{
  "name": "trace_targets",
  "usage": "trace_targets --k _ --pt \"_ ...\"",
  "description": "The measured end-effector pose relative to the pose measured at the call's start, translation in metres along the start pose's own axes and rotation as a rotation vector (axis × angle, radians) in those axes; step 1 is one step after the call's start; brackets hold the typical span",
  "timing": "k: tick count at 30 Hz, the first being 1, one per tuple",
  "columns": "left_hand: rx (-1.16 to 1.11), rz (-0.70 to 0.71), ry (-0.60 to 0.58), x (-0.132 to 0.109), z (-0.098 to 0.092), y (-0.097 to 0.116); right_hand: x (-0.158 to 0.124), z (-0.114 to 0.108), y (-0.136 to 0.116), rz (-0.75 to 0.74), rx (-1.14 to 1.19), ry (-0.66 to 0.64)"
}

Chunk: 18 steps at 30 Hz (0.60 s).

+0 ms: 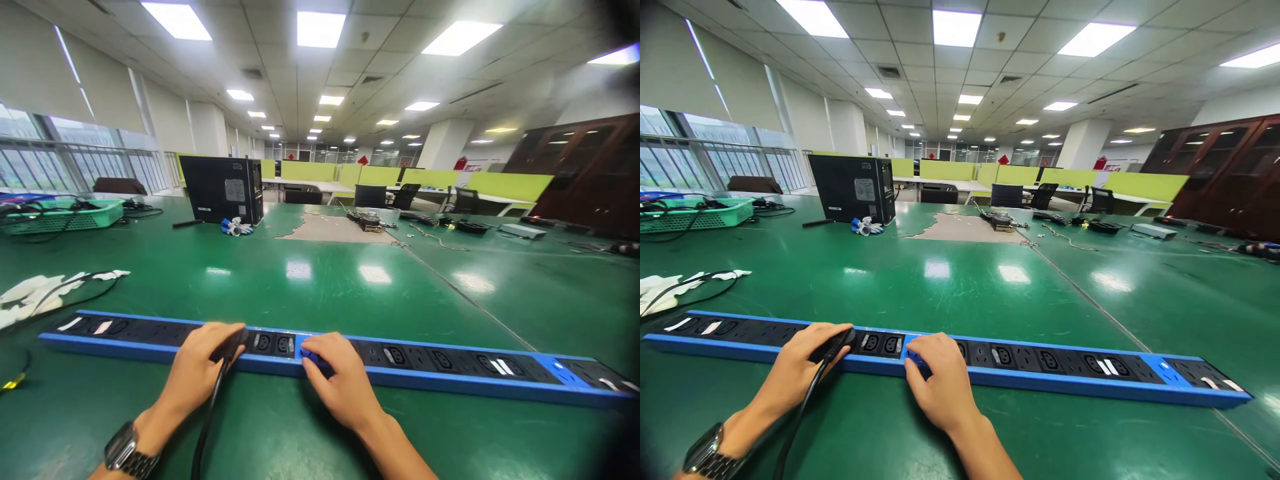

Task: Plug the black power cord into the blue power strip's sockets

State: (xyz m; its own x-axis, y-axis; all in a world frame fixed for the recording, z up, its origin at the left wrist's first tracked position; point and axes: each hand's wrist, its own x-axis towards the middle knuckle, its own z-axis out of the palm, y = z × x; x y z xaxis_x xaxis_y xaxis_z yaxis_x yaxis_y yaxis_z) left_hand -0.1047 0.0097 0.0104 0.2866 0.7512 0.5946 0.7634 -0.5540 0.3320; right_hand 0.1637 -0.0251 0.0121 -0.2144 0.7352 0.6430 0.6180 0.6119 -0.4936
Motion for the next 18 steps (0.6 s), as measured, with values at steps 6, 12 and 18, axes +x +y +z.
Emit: trace_targets --k 6,12,18 --pt "-0.068 -0.004 0.179 0.009 0.018 0.037 -0.002 0.001 -0.007 -0.075 -0.005 -0.019" --pt "-0.169 0.092 0.058 0.028 0.056 0.083 -0.003 0.0 0.006 -0.185 0.011 -0.023" --pt "-0.216 0.138 -0.016 0.02 0.048 0.067 0.002 0.003 0.01 -0.093 -0.039 0.105"
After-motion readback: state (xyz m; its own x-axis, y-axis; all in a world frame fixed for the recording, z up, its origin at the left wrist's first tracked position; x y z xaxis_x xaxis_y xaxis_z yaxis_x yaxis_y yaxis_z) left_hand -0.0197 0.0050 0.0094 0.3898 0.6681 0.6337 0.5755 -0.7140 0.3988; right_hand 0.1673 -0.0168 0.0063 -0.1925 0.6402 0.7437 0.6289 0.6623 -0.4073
